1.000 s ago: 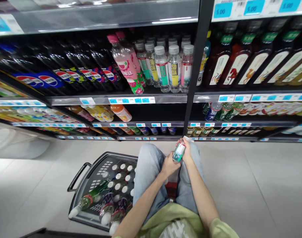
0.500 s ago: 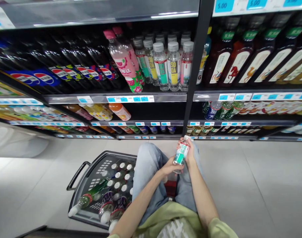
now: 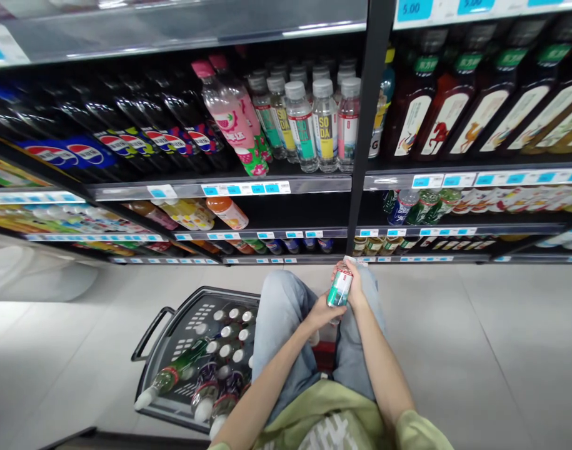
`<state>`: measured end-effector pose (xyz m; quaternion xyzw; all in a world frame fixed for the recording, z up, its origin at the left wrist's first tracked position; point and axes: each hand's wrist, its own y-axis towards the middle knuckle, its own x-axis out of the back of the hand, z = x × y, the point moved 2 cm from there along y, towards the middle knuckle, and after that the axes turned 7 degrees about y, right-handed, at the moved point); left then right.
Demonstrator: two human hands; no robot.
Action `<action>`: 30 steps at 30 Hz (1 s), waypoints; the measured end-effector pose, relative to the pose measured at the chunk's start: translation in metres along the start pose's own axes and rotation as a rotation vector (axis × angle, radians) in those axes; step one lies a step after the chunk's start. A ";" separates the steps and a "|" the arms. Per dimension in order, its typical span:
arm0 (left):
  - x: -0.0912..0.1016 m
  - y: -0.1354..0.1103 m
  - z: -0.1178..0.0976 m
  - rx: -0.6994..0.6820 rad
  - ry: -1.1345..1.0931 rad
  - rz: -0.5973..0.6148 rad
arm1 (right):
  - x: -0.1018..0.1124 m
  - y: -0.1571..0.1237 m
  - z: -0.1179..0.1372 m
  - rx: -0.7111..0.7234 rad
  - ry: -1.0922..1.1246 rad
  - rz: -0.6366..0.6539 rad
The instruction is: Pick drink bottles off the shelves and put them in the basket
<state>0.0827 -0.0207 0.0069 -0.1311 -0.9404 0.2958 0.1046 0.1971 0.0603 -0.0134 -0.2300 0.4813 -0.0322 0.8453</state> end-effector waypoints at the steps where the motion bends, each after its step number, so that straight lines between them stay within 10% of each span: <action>1: 0.002 0.000 -0.001 -0.011 0.096 -0.076 | -0.001 0.000 -0.002 0.018 -0.020 -0.012; 13: 0.012 -0.006 -0.007 -0.062 0.488 -0.270 | -0.007 0.004 -0.008 0.074 -0.034 -0.076; 20: 0.003 0.000 -0.003 -0.179 0.043 -0.045 | -0.006 -0.007 0.005 -0.037 0.036 0.052; 24: -0.004 -0.006 -0.004 -0.062 -0.239 0.239 | -0.003 -0.010 0.008 -0.077 0.066 0.141; 30: -0.002 -0.015 -0.011 0.021 -0.279 0.331 | 0.000 -0.009 0.007 -0.082 0.120 0.193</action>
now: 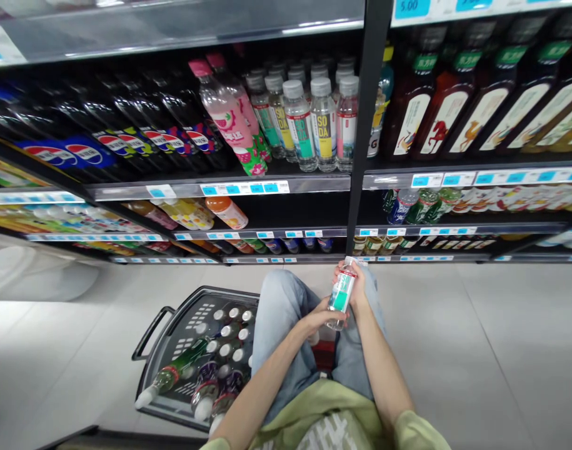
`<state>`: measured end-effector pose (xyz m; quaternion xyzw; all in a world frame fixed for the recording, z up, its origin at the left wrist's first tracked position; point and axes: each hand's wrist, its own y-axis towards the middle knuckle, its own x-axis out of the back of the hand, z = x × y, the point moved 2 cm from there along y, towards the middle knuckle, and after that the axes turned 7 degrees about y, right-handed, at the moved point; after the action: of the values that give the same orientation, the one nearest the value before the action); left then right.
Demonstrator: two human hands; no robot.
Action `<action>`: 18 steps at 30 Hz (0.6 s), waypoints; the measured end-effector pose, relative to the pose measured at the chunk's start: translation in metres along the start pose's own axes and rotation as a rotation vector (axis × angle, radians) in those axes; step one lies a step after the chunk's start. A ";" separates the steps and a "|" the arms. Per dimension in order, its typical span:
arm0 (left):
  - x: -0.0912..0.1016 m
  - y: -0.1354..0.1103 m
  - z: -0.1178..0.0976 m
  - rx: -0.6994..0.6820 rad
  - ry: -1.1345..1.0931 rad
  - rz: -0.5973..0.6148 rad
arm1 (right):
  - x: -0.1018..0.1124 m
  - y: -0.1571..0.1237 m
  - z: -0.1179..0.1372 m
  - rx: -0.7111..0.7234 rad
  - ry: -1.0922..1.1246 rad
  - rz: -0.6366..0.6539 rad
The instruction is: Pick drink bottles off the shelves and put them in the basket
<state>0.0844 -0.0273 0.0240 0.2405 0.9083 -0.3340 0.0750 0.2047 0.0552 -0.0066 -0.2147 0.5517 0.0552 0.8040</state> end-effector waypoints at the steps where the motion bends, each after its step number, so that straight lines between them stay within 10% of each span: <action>1: 0.000 0.000 0.000 0.005 -0.001 -0.007 | 0.001 0.001 -0.001 -0.001 0.003 -0.002; 8: 0.003 0.011 0.013 0.010 0.035 -0.120 | 0.003 0.005 -0.006 -0.009 -0.062 -0.143; 14: 0.016 0.012 0.011 -0.059 0.544 -0.524 | 0.002 0.011 -0.015 0.056 -0.142 -0.258; 18: 0.015 0.007 0.004 -0.031 0.675 -0.579 | 0.001 0.013 -0.018 0.092 -0.168 -0.278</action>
<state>0.0745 -0.0192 0.0122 0.0708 0.9167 -0.2304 -0.3188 0.1852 0.0596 -0.0162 -0.2464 0.4496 -0.0640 0.8562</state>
